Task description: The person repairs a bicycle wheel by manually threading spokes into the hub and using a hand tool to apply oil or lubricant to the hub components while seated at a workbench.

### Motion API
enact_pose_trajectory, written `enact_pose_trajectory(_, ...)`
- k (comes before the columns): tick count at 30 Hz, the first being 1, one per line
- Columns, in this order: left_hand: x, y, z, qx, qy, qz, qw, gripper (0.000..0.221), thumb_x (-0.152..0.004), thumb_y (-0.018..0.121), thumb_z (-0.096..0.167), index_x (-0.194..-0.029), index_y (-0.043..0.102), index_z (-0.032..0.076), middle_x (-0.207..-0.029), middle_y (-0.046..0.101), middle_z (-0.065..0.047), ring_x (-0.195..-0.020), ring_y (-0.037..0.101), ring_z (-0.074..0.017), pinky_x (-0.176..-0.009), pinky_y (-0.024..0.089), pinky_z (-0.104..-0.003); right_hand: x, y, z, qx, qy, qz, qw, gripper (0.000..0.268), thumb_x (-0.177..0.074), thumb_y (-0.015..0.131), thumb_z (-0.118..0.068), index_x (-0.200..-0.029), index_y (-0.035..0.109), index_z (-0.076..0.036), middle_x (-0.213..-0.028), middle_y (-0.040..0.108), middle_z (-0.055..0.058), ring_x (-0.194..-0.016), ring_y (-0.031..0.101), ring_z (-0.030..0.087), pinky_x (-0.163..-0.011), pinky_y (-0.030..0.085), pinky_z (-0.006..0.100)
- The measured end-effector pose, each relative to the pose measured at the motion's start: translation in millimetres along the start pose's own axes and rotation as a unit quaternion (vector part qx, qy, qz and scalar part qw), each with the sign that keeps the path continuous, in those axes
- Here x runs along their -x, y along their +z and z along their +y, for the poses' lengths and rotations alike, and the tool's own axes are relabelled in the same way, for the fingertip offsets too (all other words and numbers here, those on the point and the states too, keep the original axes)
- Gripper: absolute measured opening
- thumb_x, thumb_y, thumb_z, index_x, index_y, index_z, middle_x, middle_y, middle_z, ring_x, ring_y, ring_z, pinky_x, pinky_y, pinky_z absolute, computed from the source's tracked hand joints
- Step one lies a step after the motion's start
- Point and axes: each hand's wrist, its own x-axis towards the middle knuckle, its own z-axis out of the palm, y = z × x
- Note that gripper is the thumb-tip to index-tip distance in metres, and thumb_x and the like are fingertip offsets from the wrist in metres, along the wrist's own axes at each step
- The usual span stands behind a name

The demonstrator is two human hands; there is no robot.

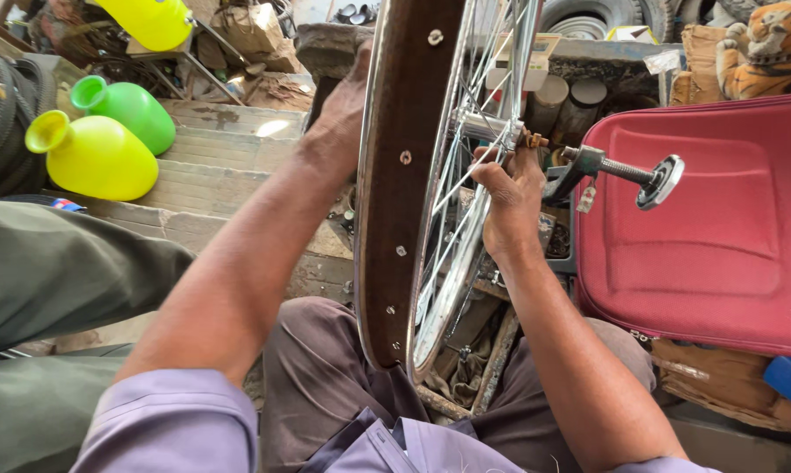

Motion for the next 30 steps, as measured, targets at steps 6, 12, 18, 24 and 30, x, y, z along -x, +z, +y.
enact_pose_trajectory(6, 8, 13, 8, 0.905, -0.290, 0.011, 0.312, 0.043, -0.105, 0.057, 0.032, -0.143, 0.058, 0.011, -0.153, 0.055, -0.015, -0.144, 0.044, -0.0315, -0.123, 0.008, -0.051, -3, 3, 0, -0.011, 0.014, 0.007, 1.000, 0.043, -0.078, 0.066, -0.007, -0.121, 0.060, -0.001, -0.107, 0.068, 0.007, -0.101, 0.062, 0.016, -0.097, 0.048, 0.033)
enact_pose_trajectory(12, 20, 9, 13, 0.948, -0.270, 0.074, 0.149, 0.047, -0.110, 0.057, 0.025, -0.155, 0.057, 0.012, -0.161, 0.047, -0.012, -0.153, 0.036, -0.0338, -0.131, 0.004, -0.053, -3, 1, -3, 0.017, 0.005, -0.003, 1.000, 0.041, -0.080, 0.069, -0.006, -0.119, 0.057, 0.000, -0.108, 0.066, 0.008, -0.103, 0.062, 0.018, -0.100, 0.048, 0.034)
enact_pose_trajectory(18, 12, 2, 7, 0.881, -0.345, 0.040, 0.322, 0.050, -0.116, 0.050, 0.039, -0.154, 0.052, 0.007, -0.161, 0.046, -0.014, -0.153, 0.033, -0.0305, -0.131, 0.005, -0.051, 1, 4, -11, 0.020, 0.016, -0.007, 1.000, 0.049, -0.079, 0.066, -0.007, -0.127, 0.055, -0.001, -0.111, 0.064, 0.009, -0.108, 0.062, 0.018, -0.102, 0.048, 0.034)
enact_pose_trajectory(24, 31, 50, -12, 0.977, -0.204, -0.009, 0.068, 0.056, -0.104, 0.052, 0.045, -0.150, 0.055, 0.014, -0.149, 0.056, -0.009, -0.139, 0.045, -0.0248, -0.124, 0.023, -0.041, 1, 5, -9, 0.008, 0.012, -0.006, 1.000, 0.047, -0.080, 0.066, -0.006, -0.125, 0.054, 0.000, -0.111, 0.065, 0.010, -0.103, 0.062, 0.018, -0.101, 0.050, 0.034)
enact_pose_trajectory(30, 16, 48, -38, 0.957, -0.288, 0.016, 0.029, 0.048, -0.098, 0.061, 0.036, -0.141, 0.060, 0.013, -0.141, 0.059, -0.009, -0.131, 0.054, -0.0259, -0.118, 0.037, -0.043, -3, 1, -6, 0.026, 0.008, 0.003, 1.000, 0.042, -0.080, 0.066, -0.006, -0.121, 0.056, 0.001, -0.108, 0.066, 0.009, -0.099, 0.062, 0.017, -0.097, 0.050, 0.033)
